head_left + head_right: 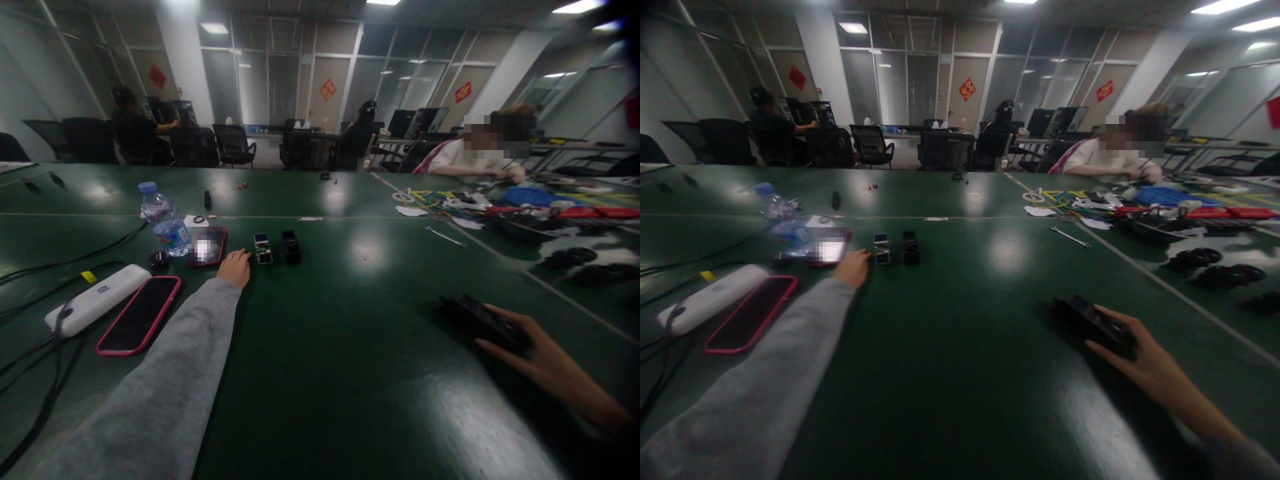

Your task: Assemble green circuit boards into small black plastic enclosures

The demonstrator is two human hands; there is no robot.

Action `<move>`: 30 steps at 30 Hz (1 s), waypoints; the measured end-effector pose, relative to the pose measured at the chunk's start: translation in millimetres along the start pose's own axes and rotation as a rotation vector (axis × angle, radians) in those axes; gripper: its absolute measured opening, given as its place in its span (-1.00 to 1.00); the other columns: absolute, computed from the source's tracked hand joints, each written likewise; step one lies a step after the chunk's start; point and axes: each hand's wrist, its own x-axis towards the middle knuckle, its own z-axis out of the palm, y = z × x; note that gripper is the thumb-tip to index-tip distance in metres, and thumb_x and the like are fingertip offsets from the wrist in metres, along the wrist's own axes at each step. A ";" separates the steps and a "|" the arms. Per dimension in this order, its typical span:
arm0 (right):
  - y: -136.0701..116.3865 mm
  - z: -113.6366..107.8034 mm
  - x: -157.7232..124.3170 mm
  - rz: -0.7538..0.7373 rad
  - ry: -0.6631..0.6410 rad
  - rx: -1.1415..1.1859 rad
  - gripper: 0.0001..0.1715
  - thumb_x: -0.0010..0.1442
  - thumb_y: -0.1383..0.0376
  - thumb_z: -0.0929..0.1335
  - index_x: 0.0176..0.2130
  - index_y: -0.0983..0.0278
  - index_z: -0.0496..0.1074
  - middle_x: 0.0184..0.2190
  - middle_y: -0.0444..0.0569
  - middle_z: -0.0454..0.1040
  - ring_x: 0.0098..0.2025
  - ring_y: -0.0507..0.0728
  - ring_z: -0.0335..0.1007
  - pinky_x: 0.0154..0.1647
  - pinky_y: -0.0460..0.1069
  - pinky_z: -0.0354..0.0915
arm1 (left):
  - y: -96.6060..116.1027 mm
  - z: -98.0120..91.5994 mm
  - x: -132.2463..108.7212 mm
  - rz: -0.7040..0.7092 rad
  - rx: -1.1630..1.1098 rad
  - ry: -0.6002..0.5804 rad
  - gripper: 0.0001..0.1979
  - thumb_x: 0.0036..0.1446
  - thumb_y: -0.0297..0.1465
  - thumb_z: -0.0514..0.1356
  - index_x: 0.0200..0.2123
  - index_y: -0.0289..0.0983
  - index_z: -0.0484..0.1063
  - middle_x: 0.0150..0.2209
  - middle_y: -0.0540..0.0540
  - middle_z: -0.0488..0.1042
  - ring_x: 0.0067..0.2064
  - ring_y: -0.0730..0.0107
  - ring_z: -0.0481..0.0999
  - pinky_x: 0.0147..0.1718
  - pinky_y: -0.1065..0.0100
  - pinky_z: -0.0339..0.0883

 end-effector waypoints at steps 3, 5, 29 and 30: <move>-53.5 49.2 21.0 -0.072 -0.247 0.049 -0.20 0.01 -0.03 0.41 0.19 -0.07 0.13 0.11 0.15 0.25 0.08 0.34 0.26 0.06 0.29 0.23 | -0.8 0.8 0.6 0.000 0.000 -0.004 -0.58 0.19 -0.43 -0.07 0.08 -0.30 0.32 0.16 -0.21 0.31 0.18 0.16 0.28 0.08 0.08 0.28; -108.2 81.3 31.9 -0.198 -0.383 0.126 -0.21 0.08 -0.01 0.39 0.22 0.01 0.09 0.13 0.07 0.23 0.11 0.32 0.23 0.12 0.30 0.20 | -1.4 0.8 0.8 0.003 0.002 -0.014 -0.58 0.19 -0.43 -0.06 0.09 -0.31 0.32 0.16 -0.22 0.32 0.18 0.15 0.28 0.07 0.08 0.28; -266.2 228.4 100.6 -0.512 -0.120 0.174 -0.45 0.33 0.03 0.16 0.26 0.00 0.04 0.22 -0.05 0.07 0.24 0.24 -0.03 0.21 0.26 0.04 | 10.2 -9.2 -3.4 -0.048 -0.024 0.012 -0.61 0.19 -0.44 -0.06 0.05 -0.27 0.35 0.15 -0.17 0.33 0.17 0.19 0.28 0.09 0.12 0.26; -265.8 234.8 106.8 -0.524 -0.109 0.126 -0.44 0.32 0.03 0.17 0.26 -0.02 0.02 0.26 -0.08 0.01 0.26 0.26 -0.08 0.21 0.27 0.04 | 10.3 -9.8 -3.3 -0.049 -0.024 0.006 -0.61 0.19 -0.44 -0.06 0.05 -0.27 0.35 0.15 -0.18 0.32 0.17 0.19 0.28 0.09 0.12 0.26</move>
